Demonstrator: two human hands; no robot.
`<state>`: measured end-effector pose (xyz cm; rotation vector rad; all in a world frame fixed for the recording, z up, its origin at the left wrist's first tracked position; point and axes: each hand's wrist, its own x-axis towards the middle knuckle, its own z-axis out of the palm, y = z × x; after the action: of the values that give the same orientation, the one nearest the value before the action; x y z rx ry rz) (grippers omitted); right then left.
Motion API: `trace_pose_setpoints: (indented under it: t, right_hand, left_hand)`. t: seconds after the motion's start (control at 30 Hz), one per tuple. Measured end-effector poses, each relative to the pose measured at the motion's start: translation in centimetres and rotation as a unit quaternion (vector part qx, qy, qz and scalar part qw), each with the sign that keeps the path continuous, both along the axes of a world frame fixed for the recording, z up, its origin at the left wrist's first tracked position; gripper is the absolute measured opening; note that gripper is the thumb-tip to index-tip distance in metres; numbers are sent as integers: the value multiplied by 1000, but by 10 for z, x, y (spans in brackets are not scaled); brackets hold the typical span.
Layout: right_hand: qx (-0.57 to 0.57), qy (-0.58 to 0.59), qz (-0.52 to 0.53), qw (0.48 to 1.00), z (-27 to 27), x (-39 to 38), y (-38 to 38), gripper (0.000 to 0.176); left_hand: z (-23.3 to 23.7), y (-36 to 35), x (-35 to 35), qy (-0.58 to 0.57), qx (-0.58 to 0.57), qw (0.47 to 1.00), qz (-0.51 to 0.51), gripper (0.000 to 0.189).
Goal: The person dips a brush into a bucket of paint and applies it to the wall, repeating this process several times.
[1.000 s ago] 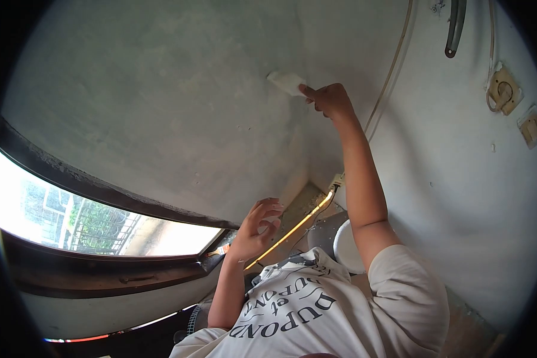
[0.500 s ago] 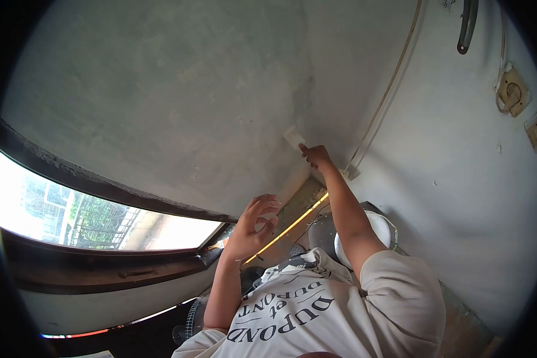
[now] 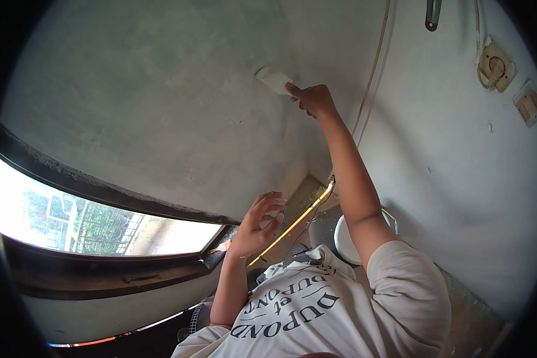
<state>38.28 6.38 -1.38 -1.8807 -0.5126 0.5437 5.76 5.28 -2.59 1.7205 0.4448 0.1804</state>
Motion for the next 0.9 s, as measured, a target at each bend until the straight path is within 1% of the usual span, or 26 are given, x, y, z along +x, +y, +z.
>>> trace_pose_setpoints:
  t: [0.07, 0.1, 0.17, 0.23, 0.3, 0.33, 0.37, 0.4, 0.43, 0.47, 0.5, 0.57, 0.63, 0.7, 0.73, 0.77, 0.8, 0.83, 0.87, 0.9]
  right_hand:
    - [84, 74, 32, 993, -29, 4, 5, 51]
    - [85, 73, 33, 993, -49, 4, 11, 51]
    - [37, 155, 36, 987, -103, 0, 25, 51]
    - [26, 222, 70, 972, -157, -3, 25, 53]
    - [-100, 124, 40, 986, -218, -5, 21, 55]
    - [-162, 127, 50, 977, -250, -8, 17, 54]
    - [-222, 129, 60, 964, -270, -14, 12, 55]
    - [-222, 130, 61, 964, -274, -24, 6, 55]
    - [-290, 30, 57, 955, -276, -33, 1, 55]
    - [-354, -70, 53, 931, -275, -38, 0, 57]
    - [-353, -71, 54, 931, -272, -38, 5, 57]
    - [-285, -19, -31, 958, -225, -42, 13, 61]
    - [-264, -56, -49, 962, -152, -40, 21, 63]
    - [-245, -56, -26, 968, -71, -34, 20, 63]
    - [-219, -66, -27, 973, -44, -28, 19, 62]
    - [-194, -77, -29, 978, -21, -24, 16, 61]
    - [-196, -80, -31, 977, 1, -23, 8, 61]
    - [-131, -65, -22, 989, 22, -23, 2, 57]
    - [-65, -49, -13, 997, 33, -23, -2, 55]
    - [-67, -51, -14, 996, 35, -24, -4, 55]
  left_hand:
    - [0, -1, 0, 0, 2, 1000, -7, 44]
    - [0, 0, 0, -1, 3, 1000, -7, 44]
    - [-1, 0, -2, 0, -2, 1000, -10, 44]
    - [-1, 1, -3, 4, -2, 1000, -9, 44]
    - [-1, 1, -4, 6, -2, 1000, -9, 44]
    - [-1, 1, -4, 7, -5, 1000, -9, 44]
    - [-2, 0, -4, 8, -7, 1000, -10, 44]
    - [-3, 0, -4, 9, -7, 1000, -10, 44]
    - [-4, 0, -5, 3, -1, 1000, -3, 42]
    - [-4, 0, -5, -4, 5, 1000, 4, 39]
    - [-4, 1, -6, -3, 6, 1000, 6, 39]
    - [-2, 3, -9, -3, 8, 1000, 11, 40]
    - [0, 5, -11, -1, 6, 1000, 13, 41]
    - [0, 6, -13, 2, -1, 1000, 13, 43]
    - [-1, 8, -13, 2, 0, 1000, 11, 43]
    - [-2, 8, -13, 2, 0, 1000, 8, 43]
    - [-3, 7, -12, -1, -2, 1000, 7, 43]
    - [-4, 7, -10, -2, -4, 1000, 8, 43]
    - [-5, 6, -9, -2, -5, 1000, 10, 43]
    - [-5, 6, -8, -4, -7, 1000, 9, 43]
